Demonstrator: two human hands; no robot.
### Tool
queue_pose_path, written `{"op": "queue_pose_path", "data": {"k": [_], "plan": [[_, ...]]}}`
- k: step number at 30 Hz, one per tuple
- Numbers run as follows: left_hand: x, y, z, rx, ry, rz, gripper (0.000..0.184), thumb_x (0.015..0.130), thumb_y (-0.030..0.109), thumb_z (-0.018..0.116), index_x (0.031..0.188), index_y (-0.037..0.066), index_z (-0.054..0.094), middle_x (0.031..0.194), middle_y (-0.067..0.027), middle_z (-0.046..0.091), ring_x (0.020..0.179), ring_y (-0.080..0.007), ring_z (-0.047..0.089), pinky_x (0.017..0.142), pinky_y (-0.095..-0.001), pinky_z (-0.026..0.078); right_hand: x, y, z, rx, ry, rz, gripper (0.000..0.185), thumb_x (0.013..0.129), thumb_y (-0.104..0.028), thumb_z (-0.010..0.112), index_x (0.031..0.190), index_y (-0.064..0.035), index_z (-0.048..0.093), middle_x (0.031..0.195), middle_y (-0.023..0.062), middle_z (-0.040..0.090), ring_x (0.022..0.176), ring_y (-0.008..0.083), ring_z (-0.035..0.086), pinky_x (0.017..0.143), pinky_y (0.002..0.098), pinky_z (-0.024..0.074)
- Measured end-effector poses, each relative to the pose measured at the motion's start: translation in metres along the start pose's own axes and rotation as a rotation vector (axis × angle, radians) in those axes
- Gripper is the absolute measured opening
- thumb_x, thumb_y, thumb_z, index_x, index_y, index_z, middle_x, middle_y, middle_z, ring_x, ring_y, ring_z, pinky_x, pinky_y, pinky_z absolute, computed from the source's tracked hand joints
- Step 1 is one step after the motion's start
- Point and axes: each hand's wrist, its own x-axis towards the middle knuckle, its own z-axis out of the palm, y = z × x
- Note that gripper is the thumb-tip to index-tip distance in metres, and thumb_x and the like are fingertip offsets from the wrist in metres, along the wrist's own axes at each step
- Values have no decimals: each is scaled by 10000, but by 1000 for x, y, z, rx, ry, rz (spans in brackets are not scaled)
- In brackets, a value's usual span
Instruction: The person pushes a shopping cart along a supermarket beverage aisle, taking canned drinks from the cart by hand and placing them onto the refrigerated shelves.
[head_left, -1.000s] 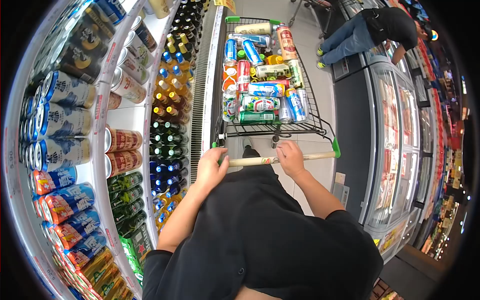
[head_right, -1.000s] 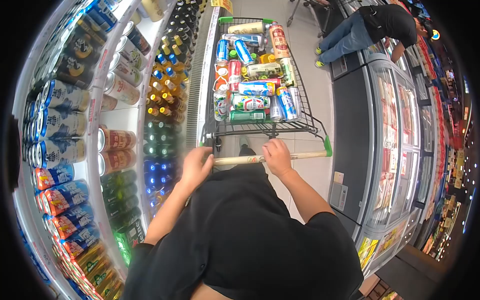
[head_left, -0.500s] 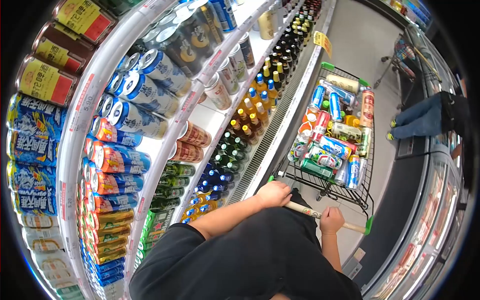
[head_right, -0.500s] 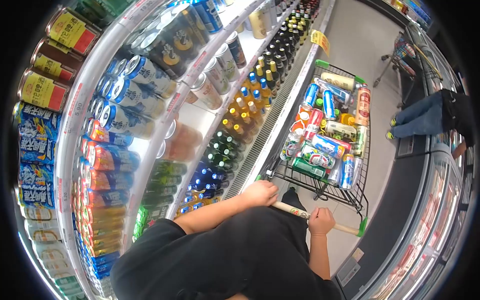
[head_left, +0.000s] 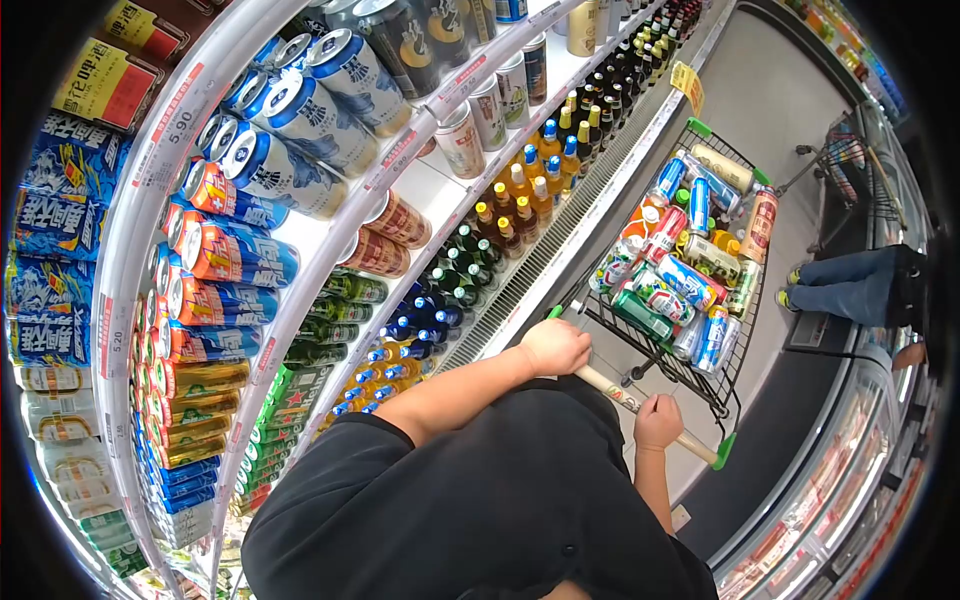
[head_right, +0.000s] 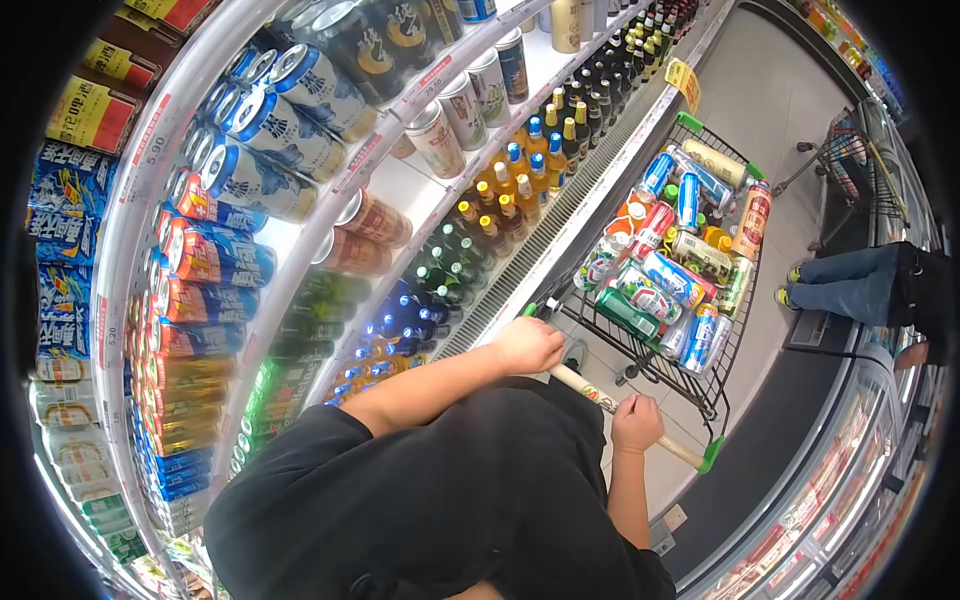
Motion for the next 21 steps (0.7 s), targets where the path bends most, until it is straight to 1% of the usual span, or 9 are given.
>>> {"op": "queue_pose_path", "data": {"k": [2,5,9,10,11,13,16,21], "plan": [[7,-3,1,23,-13,-15,264,933,288,628,764,85,630,697,-102,659,689,-352,682,695,-482,559,7,1,0,-3,-11,5,194,892,-150,654,732,-82,568,734,106,593,689,357,609,596,498,470],[17,-5,3,51,-38,-41,259,927,276,623,755,82,617,675,-109,655,675,-358,678,686,-487,556,15,6,3,32,-43,37,192,908,-158,642,744,-74,588,754,124,612,686,379,612,604,500,477],[22,-11,9,43,-41,-66,258,919,281,604,759,79,604,705,-138,666,693,-378,680,697,-507,558,21,6,12,38,-18,31,172,870,-162,665,728,-98,592,743,102,627,698,352,634,617,504,505],[27,-6,5,60,-50,-105,246,909,281,610,765,81,604,712,-139,670,702,-381,684,706,-516,559,24,7,8,41,-11,42,172,862,-168,672,722,-100,598,746,103,637,705,350,643,625,505,514],[29,-9,12,66,-42,-105,241,905,275,617,761,83,597,711,-133,669,692,-376,685,689,-521,559,27,7,2,22,-55,70,175,856,-175,679,718,-100,603,748,101,644,712,348,651,628,506,519],[37,-5,8,81,99,-67,229,896,236,646,741,82,578,677,-121,653,644,-375,669,611,-514,546,41,7,-5,6,-98,98,187,856,-193,686,715,-97,609,749,98,652,721,346,662,630,507,524],[49,1,-2,85,123,-54,229,902,246,660,747,88,597,666,-120,641,635,-368,655,594,-509,529,56,8,-14,38,-150,116,208,876,-219,681,724,-92,619,755,99,659,731,347,669,635,511,525],[55,7,-5,87,-9,-157,227,908,286,644,798,88,637,717,-136,664,691,-397,659,637,-545,522,59,15,-20,105,-269,115,238,905,-266,673,760,-79,652,778,114,676,758,356,679,659,520,533]]}}
